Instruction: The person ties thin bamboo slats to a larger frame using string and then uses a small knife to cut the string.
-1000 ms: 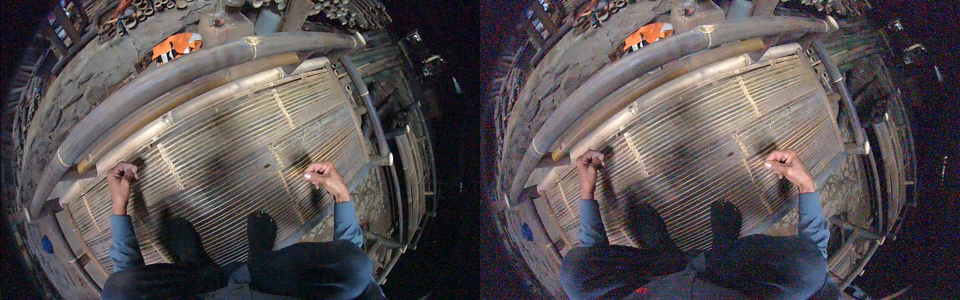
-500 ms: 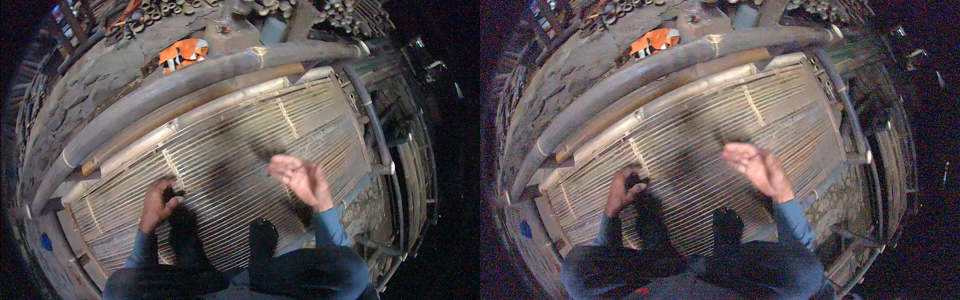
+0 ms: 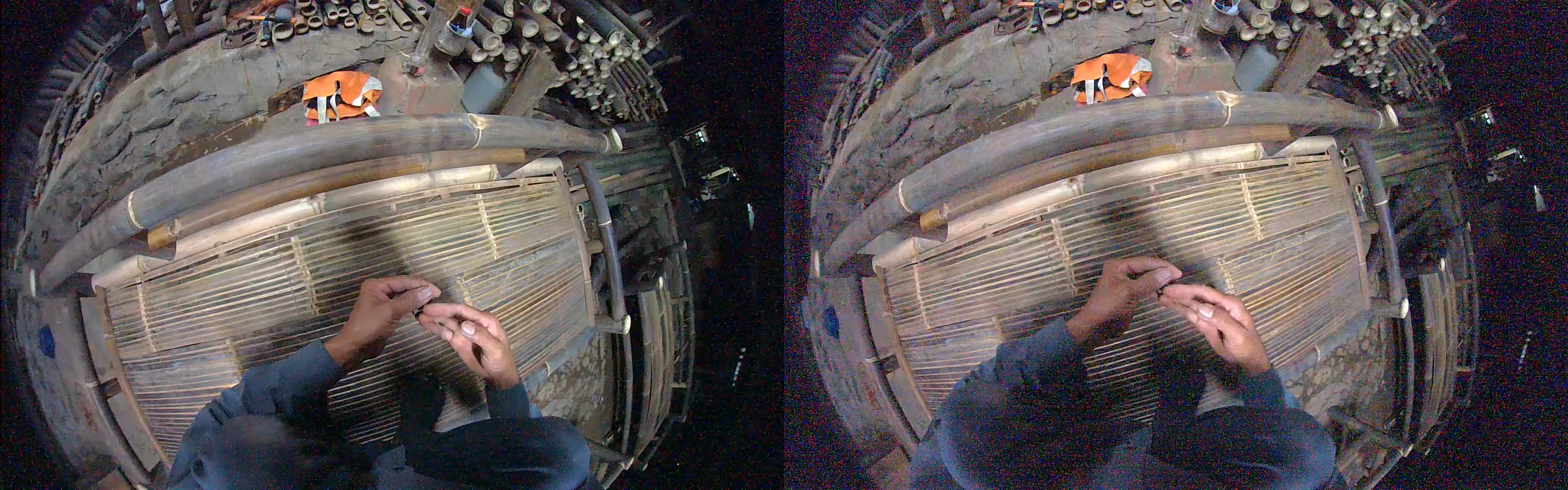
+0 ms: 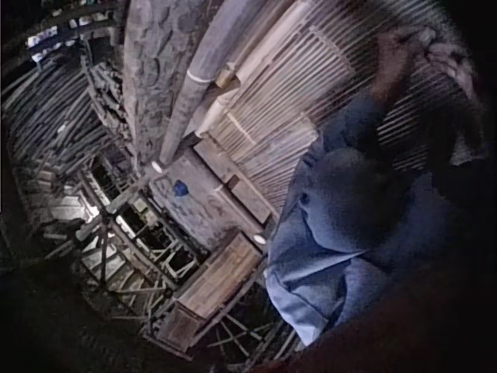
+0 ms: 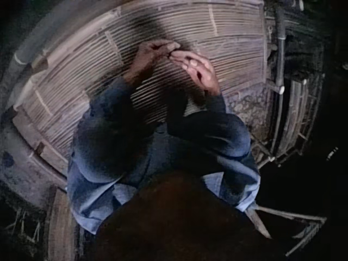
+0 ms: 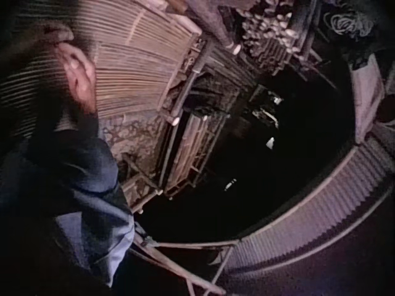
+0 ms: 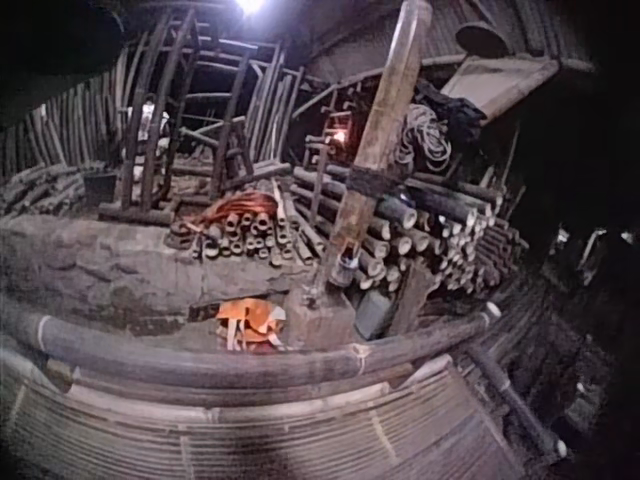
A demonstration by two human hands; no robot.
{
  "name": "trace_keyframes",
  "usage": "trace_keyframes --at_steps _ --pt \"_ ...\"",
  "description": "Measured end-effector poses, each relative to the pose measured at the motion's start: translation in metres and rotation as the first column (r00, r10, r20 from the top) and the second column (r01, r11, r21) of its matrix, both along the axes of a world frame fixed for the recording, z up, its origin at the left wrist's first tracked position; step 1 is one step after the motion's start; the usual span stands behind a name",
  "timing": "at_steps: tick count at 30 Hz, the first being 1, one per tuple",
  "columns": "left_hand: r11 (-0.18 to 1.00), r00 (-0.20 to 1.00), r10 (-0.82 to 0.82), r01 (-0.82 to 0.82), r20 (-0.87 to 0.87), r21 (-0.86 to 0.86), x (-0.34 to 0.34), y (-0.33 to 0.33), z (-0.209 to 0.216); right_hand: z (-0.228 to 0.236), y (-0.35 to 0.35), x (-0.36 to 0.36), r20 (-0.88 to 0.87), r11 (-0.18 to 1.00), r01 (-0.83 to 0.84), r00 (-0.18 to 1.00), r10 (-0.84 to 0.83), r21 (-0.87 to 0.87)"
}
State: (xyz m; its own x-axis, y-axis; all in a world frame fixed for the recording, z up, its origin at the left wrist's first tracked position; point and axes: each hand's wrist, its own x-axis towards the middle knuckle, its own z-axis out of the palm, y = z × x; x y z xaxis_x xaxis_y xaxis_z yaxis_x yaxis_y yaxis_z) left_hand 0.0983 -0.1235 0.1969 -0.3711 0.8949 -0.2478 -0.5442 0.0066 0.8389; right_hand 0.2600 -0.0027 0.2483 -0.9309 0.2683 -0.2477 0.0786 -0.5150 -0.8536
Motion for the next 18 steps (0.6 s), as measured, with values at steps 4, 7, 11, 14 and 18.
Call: trace_keyframes --at_steps 4,7,11,14,18 --pt "0.999 0.999 -0.029 0.03 0.024 -0.042 0.002 0.002 -0.006 -0.002 -0.005 0.01 0.049 0.998 0.07 0.996 -0.07 0.007" --pt "0.999 0.999 -0.027 0.026 -0.023 -0.025 0.003 0.003 -0.011 -0.007 -0.003 0.013 -0.016 0.98 0.144 0.99 -0.143 0.138" --pt "0.99 0.988 -0.137 0.136 -0.069 -0.025 0.012 0.002 -0.019 -0.016 0.002 0.008 0.107 0.786 0.297 0.903 -0.415 0.542" --pt "0.959 0.959 -0.281 0.282 -0.031 0.014 0.024 0.001 -0.027 -0.024 -0.004 0.007 0.179 0.885 0.213 0.934 -0.309 0.414" --pt "0.949 0.948 -0.315 0.313 -0.055 -0.036 0.034 -0.001 -0.039 -0.034 -0.016 0.013 0.236 0.903 0.287 0.899 -0.369 0.319"
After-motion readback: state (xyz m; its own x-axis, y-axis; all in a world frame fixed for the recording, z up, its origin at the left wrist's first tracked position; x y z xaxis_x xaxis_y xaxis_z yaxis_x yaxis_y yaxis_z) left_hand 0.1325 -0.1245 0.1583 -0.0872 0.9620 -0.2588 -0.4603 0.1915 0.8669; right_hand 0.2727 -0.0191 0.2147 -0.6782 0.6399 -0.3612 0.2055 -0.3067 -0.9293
